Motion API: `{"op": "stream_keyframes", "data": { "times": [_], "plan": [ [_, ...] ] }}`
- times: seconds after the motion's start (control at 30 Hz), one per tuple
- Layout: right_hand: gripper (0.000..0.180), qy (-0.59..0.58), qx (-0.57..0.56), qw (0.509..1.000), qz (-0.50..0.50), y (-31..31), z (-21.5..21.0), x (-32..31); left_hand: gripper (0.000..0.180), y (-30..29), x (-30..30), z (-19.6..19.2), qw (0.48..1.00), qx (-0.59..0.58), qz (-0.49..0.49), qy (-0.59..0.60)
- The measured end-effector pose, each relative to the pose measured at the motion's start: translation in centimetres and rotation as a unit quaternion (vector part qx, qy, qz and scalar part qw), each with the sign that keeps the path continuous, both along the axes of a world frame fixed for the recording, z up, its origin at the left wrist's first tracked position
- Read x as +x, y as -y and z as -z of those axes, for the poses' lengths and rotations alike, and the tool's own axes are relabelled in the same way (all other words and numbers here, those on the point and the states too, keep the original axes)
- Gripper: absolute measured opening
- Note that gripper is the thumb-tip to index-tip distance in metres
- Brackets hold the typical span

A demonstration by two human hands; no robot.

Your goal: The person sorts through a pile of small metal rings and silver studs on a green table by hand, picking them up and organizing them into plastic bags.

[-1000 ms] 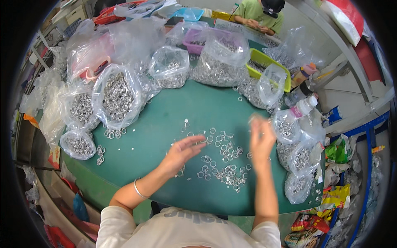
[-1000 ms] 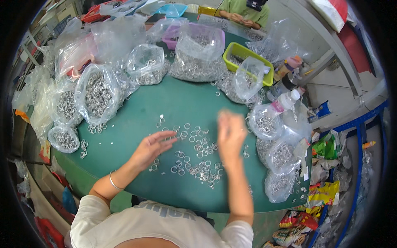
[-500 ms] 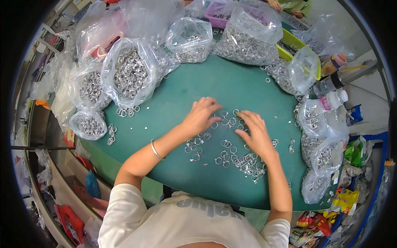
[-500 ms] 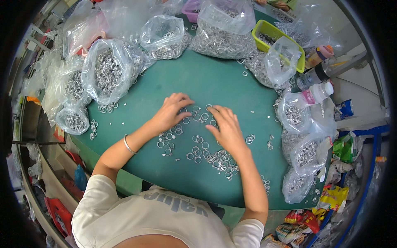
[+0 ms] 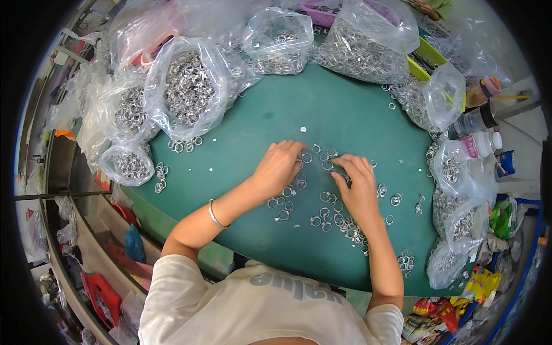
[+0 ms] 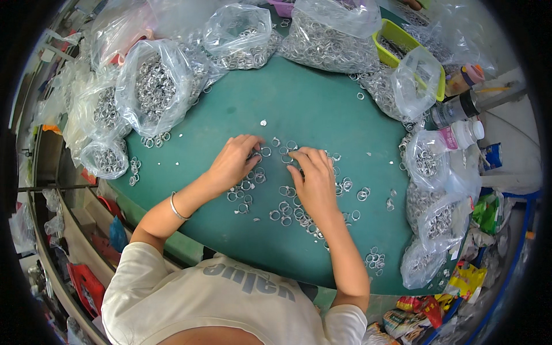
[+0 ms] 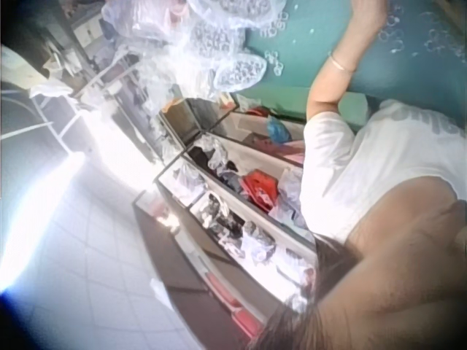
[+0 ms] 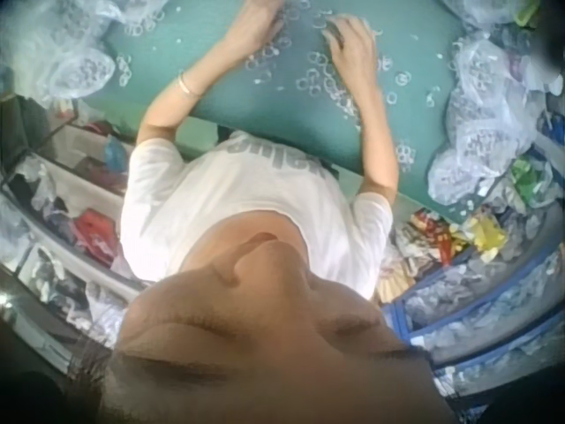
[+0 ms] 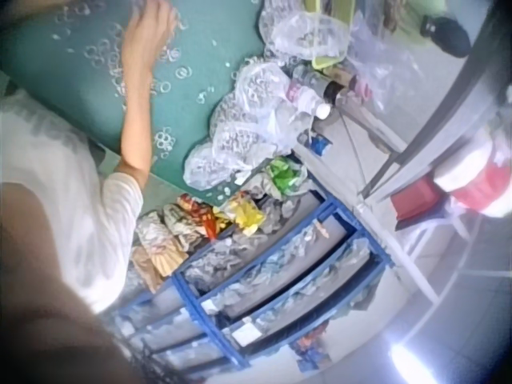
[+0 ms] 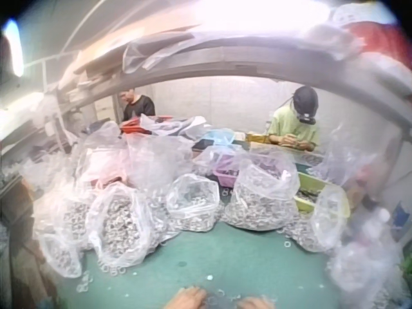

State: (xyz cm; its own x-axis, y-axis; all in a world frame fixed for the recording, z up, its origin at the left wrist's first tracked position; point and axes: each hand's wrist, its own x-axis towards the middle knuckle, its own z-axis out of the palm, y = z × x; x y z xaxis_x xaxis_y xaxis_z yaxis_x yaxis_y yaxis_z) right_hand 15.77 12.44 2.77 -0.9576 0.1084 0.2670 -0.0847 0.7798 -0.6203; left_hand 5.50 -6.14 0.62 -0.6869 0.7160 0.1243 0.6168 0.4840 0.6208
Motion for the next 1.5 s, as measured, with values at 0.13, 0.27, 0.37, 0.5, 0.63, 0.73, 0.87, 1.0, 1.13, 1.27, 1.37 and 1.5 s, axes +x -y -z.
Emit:
{"op": "stream_keyframes", "data": {
  "times": [0.13,0.27,0.37,0.5,0.63,0.73,0.87,1.0,1.13,1.27,1.37,1.5],
  "plan": [
    [0.029,0.025,-0.018,0.999,-0.009,0.4,0.5,-0.1,0.031,0.8,0.8,-0.8,0.997,0.000,-0.051,-0.054],
    [0.032,-0.010,0.036,0.999,-0.030,2.5,0.5,-2.1,0.030,1.0,0.4,0.4,0.997,0.040,-0.027,-0.067],
    [0.033,-0.030,0.111,0.991,-0.072,2.8,1.6,-2.9,0.021,1.3,0.6,0.5,0.981,0.156,-0.059,0.102],
    [0.033,0.039,0.077,0.992,-0.093,2.3,0.2,-0.1,0.012,3.7,1.1,-1.2,0.854,0.281,-0.117,0.422],
    [0.029,0.121,-0.159,0.976,-0.082,3.1,-1.6,2.7,0.017,4.0,3.7,-2.0,0.938,0.184,-0.071,0.287],
    [0.018,0.139,-0.431,0.892,-0.001,5.3,-1.6,3.7,0.022,1.1,5.9,-3.5,0.966,0.152,-0.037,0.204],
    [0.009,0.153,-0.429,0.887,0.074,0.7,-2.6,2.6,0.041,-1.1,5.7,-2.8,0.887,0.286,-0.010,0.362],
    [0.017,-0.158,0.046,0.952,0.260,-11.2,-6.6,-2.4,0.043,-0.2,3.2,-3.3,0.974,0.200,-0.024,0.107],
    [0.020,-0.156,0.298,0.908,0.248,-22.0,-6.3,-3.9,0.041,3.0,1.3,-2.2,0.991,0.119,-0.054,0.035],
    [0.016,-0.218,0.279,0.907,0.227,-14.3,-6.5,-3.7,0.036,6.0,2.5,-1.2,0.996,0.077,-0.038,0.041],
    [0.013,-0.122,0.122,0.947,0.272,-13.3,-7.0,-3.5,0.036,5.8,3.4,-1.0,0.995,0.061,-0.042,0.061],
    [0.014,-0.022,-0.054,0.980,0.188,-14.8,-4.6,-1.8,0.039,5.8,5.2,-1.9,0.997,0.043,-0.055,0.032]
  ]
}}
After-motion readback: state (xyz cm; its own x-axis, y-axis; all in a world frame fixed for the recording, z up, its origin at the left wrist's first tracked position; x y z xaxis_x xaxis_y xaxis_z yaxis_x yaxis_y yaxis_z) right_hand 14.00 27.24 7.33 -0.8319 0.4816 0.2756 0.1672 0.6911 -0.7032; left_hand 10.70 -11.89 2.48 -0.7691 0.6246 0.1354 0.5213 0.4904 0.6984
